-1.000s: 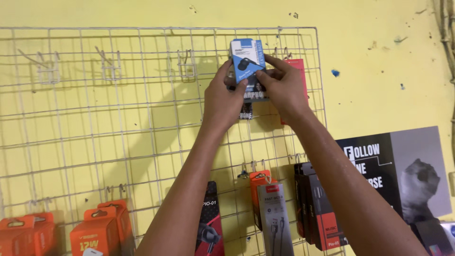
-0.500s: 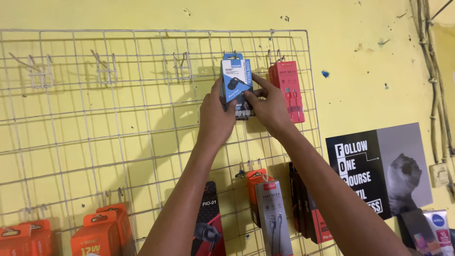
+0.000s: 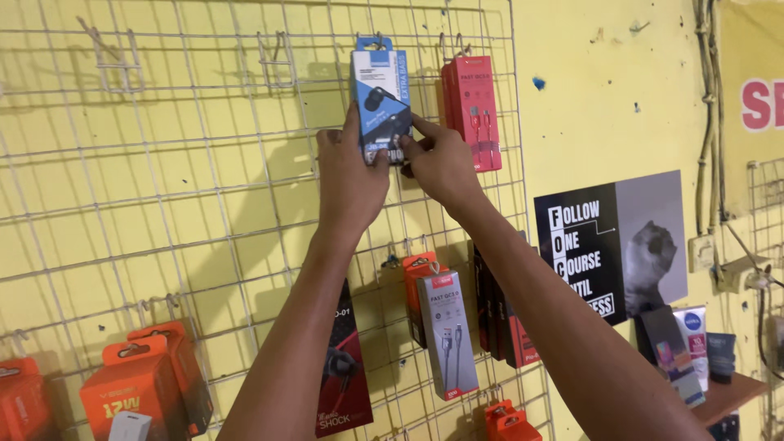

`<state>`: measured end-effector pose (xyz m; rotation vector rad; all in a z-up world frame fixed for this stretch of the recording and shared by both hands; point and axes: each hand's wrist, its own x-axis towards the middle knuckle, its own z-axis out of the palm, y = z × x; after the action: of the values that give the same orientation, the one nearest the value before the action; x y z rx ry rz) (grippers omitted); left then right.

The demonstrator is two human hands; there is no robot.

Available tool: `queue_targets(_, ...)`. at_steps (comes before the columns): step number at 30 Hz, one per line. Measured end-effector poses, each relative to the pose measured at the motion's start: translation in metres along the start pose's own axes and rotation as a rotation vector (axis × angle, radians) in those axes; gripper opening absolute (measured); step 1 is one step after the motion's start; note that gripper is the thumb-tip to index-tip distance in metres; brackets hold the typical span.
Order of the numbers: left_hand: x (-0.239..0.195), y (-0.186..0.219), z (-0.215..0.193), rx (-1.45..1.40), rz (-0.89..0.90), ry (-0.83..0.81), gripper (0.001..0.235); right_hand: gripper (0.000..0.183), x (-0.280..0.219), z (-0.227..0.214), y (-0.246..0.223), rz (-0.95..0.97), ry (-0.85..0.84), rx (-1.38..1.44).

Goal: The person organizes various packaged electronic accessories, including chargers and cables, on a wall-mounted grid display. They repeatedly pick up items from a lower shelf, hang them on hooks, and adjust their positions to align with other products.

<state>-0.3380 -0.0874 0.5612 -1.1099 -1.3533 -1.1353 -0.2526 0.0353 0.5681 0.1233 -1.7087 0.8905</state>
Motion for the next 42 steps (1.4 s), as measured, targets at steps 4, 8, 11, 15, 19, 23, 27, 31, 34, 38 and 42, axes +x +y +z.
queue_targets(4, 0.002, -0.002, 0.002, 0.065, -0.007, 0.002, 0.078, 0.049, 0.002, 0.000, -0.001, -0.011, 0.013, -0.069)
queue_targets(8, 0.000, 0.009, -0.008, 0.091, -0.130, -0.065, 0.077, 0.050, -0.010, -0.001, -0.013, 0.094, -0.074, -0.038)
queue_targets(11, -0.003, 0.036, -0.021, 0.256, -0.240, -0.118, 0.084, 0.055, -0.025, -0.013, -0.031, 0.101, -0.125, -0.090)
queue_targets(15, -0.070, 0.085, -0.030, 0.272, -0.102, 0.014, 0.074, 0.062, -0.079, -0.062, -0.020, 0.048, -0.235, -0.098)
queue_targets(19, -0.217, 0.152, -0.021, -0.044, -0.223, -0.135, 0.052, 0.051, -0.173, -0.161, 0.044, 0.017, -0.467, -0.031)
queue_targets(23, -0.386, 0.222, 0.032, -0.439, -0.581, -0.367, 0.041, 0.031, -0.295, -0.291, 0.138, 0.229, -0.727, 0.063)
queue_targets(27, -0.525, 0.253, 0.118, -0.550, -1.068, -0.534, 0.038, 0.038, -0.385, -0.396, 0.237, 0.575, -0.786, -0.260)
queue_targets(31, -0.621, 0.264, 0.194, -0.478, -1.348, -0.666, 0.044, 0.036, -0.452, -0.465, 0.343, 0.814, -0.648, -0.279)
queue_targets(34, -0.655, 0.266, 0.254, -0.495, -1.169, -0.709, 0.047, 0.037, -0.490, -0.490, 0.410, 0.820, -0.527, -0.289)
queue_targets(38, -0.676, 0.257, 0.327, -0.524, -1.145, -0.724, 0.057, 0.044, -0.517, -0.501, 0.471, 1.109, -0.483, -0.331)
queue_targets(42, -0.688, 0.230, 0.391, -0.508, -1.116, -0.723, 0.067, 0.052, -0.518, -0.479, 0.518, 0.988, -0.414, -0.309)
